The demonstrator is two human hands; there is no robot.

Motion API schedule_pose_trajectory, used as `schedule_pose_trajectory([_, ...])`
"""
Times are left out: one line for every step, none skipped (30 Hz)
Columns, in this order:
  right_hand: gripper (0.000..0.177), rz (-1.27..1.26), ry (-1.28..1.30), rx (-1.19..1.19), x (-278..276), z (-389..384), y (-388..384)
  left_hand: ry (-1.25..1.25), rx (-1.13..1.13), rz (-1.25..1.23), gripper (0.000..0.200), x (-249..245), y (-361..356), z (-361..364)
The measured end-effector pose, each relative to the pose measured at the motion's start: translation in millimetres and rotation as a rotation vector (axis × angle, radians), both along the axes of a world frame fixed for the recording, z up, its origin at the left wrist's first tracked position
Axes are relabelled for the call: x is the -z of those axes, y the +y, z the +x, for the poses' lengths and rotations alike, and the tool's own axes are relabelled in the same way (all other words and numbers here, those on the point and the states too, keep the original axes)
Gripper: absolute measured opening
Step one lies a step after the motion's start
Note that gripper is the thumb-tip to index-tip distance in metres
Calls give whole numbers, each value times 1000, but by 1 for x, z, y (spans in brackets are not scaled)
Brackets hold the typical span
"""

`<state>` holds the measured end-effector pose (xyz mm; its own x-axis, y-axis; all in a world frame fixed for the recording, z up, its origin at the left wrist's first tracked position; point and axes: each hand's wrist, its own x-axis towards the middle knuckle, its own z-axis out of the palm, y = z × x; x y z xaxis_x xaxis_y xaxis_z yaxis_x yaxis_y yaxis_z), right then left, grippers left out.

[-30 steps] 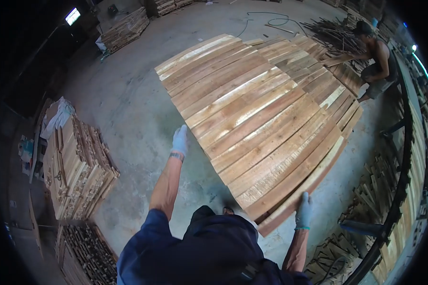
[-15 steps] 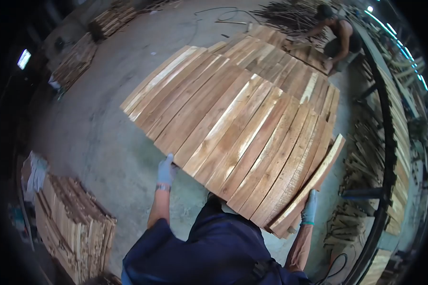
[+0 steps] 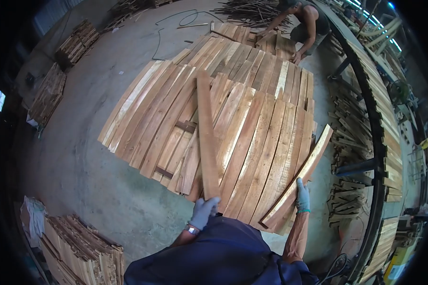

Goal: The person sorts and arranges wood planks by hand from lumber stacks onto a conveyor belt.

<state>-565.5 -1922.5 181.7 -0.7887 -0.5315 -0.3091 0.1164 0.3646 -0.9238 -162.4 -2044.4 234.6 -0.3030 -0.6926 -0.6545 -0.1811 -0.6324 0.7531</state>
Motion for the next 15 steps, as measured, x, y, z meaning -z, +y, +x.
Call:
schedule_pose_trajectory([55,20,-48,-5,2,-3,4,53,17,258,41,1,0,10])
schedule_pose_trajectory([54,33,-93,-10,3,-7,4,-122,207,138,41,-15,-10,18])
schedule_pose_trajectory([53,4,-79,-3,-2,-4,0,-297,394,12,41,-47,-25,26])
schedule_pose_trajectory([51,-19,-69,3,-7,2,-1,-474,580,-110,40,-65,-41,38])
schedule_pose_trajectory([50,-43,-55,9,-11,5,-4,-484,438,-182,41,-56,-61,56])
schedule_pose_trajectory([49,-23,-80,6,-11,1,-5,-490,299,-254,41,-43,-83,72])
schedule_pose_trajectory([47,-4,-107,12,-9,-1,-3,-438,174,-381,45,-29,-108,86])
schedule_pose_trajectory([46,16,-135,26,-7,-3,-2,-381,57,-506,50,-19,-134,87])
schedule_pose_trajectory([44,-51,-236,5,-7,-7,-2,-332,6,-620,58,-8,-156,73])
schedule_pose_trajectory([43,-133,-239,-21,6,-14,0,-274,-41,-734,66,3,-174,58])
schedule_pose_trajectory([43,-130,-152,-18,-4,-7,-1,-244,20,-653,69,20,-188,49])
schedule_pose_trajectory([43,-127,-58,-18,-21,2,-7,-212,78,-573,72,37,-203,38])
schedule_pose_trajectory([44,-92,-18,-24,-32,4,-10,-186,133,-494,76,43,-214,24])
schedule_pose_trajectory([44,-51,15,-34,-41,7,-10,-97,168,-412,75,36,-217,11])
schedule_pose_trajectory([46,-54,8,-59,-53,11,-11,-16,200,-325,74,23,-218,2])
